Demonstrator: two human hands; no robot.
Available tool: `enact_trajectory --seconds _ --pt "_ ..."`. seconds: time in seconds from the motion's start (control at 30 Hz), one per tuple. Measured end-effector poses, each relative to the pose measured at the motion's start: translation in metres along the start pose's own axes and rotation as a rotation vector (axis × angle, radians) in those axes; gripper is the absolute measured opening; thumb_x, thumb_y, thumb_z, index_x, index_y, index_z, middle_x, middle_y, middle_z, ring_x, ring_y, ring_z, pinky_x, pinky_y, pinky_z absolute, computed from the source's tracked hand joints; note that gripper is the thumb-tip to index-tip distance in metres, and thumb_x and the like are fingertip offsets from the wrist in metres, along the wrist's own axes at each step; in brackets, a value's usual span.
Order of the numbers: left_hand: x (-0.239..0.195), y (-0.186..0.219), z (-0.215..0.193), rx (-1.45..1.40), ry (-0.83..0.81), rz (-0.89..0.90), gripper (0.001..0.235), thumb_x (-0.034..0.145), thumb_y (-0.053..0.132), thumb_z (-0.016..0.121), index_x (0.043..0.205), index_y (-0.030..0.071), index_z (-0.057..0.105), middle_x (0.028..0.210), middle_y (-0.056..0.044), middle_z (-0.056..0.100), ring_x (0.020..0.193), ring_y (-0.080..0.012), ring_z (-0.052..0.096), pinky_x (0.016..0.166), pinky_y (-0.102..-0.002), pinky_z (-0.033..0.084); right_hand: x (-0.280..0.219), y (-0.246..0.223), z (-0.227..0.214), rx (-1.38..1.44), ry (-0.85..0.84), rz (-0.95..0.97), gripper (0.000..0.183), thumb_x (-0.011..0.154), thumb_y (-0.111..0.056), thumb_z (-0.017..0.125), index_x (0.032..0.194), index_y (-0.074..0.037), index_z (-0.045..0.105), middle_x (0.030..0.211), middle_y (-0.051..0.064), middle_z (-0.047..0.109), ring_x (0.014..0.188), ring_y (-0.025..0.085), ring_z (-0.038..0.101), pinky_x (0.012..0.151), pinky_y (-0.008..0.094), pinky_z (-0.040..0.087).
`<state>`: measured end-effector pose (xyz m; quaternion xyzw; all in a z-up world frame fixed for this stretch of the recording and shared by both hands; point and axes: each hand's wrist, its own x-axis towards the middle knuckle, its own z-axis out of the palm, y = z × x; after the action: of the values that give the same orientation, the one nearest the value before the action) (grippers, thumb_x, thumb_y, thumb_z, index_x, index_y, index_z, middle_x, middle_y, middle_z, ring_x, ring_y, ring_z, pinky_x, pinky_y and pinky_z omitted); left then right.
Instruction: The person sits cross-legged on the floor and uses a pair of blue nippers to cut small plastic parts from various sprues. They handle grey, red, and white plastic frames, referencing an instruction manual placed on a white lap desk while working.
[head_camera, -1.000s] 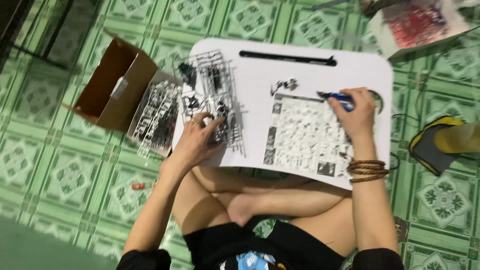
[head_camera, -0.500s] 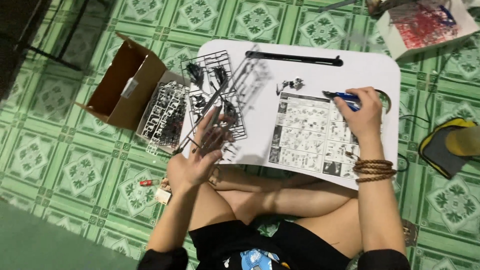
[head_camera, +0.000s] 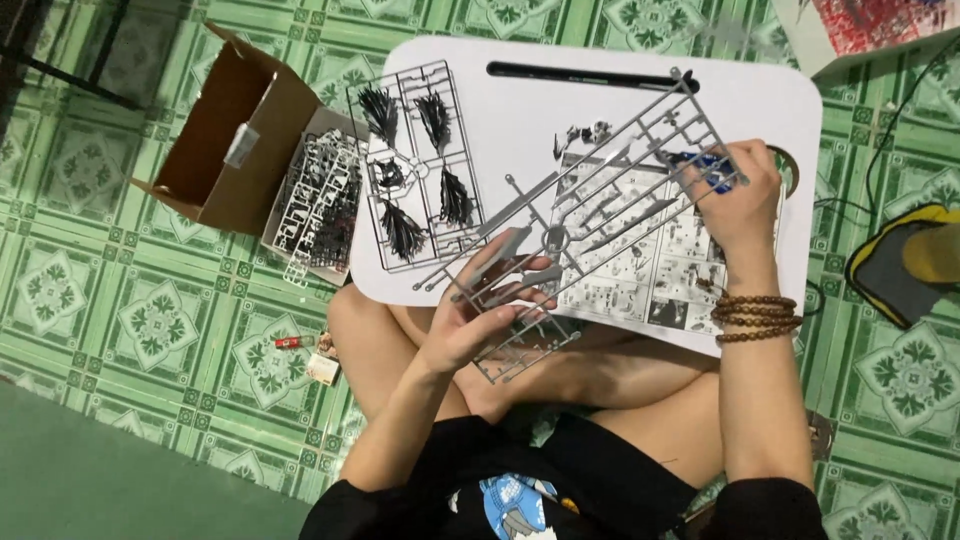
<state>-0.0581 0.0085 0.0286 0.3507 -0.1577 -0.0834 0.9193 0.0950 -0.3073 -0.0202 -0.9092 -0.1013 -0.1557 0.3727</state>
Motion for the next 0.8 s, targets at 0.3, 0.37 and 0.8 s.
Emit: enact_trajectory --seconds 0.3,0.37,0.8 --pt "-0.008 -0.01 0.002 -0.051 -0.012 -0.022 0.078 0.086 -0.006 0.057 0.151 0.003 0.016 0.13 -0.04 0.043 0.103 -0.0427 0.061 0.09 -0.048 0.055 0.0 -0.006 -0.004 0.008 0.024 -0.152 0.026 0.1 -0.019 0.075 0.105 0.005 0.065 0.1 0.016 0.052 0.096 0.04 0.054 0.09 0.048 0.044" --pt "-0.008 -0.012 0.001 -0.053 -0.016 -0.031 0.078 0.086 -0.006 0.057 0.151 0.003 0.016 0.13 -0.041 0.043 0.103 -0.0432 0.061 0.09 -0.048 0.055 0.0 -0.007 -0.005 0.029 0.007 -0.138 0.023 0.1 -0.017 0.073 0.106 0.004 0.065 0.101 0.014 0.052 0.097 0.038 0.053 0.091 0.047 0.043" --pt "-0.014 0.004 0.005 0.083 -0.005 -0.163 0.07 0.088 -0.008 0.049 0.15 0.003 0.018 0.137 -0.03 0.047 0.109 -0.0314 0.061 0.102 -0.049 0.051 0.002 -0.009 -0.004 -0.12 0.053 -0.203 0.031 0.086 -0.011 0.087 0.102 0.011 0.071 0.095 0.018 0.058 0.083 0.027 0.053 0.071 0.034 0.045"
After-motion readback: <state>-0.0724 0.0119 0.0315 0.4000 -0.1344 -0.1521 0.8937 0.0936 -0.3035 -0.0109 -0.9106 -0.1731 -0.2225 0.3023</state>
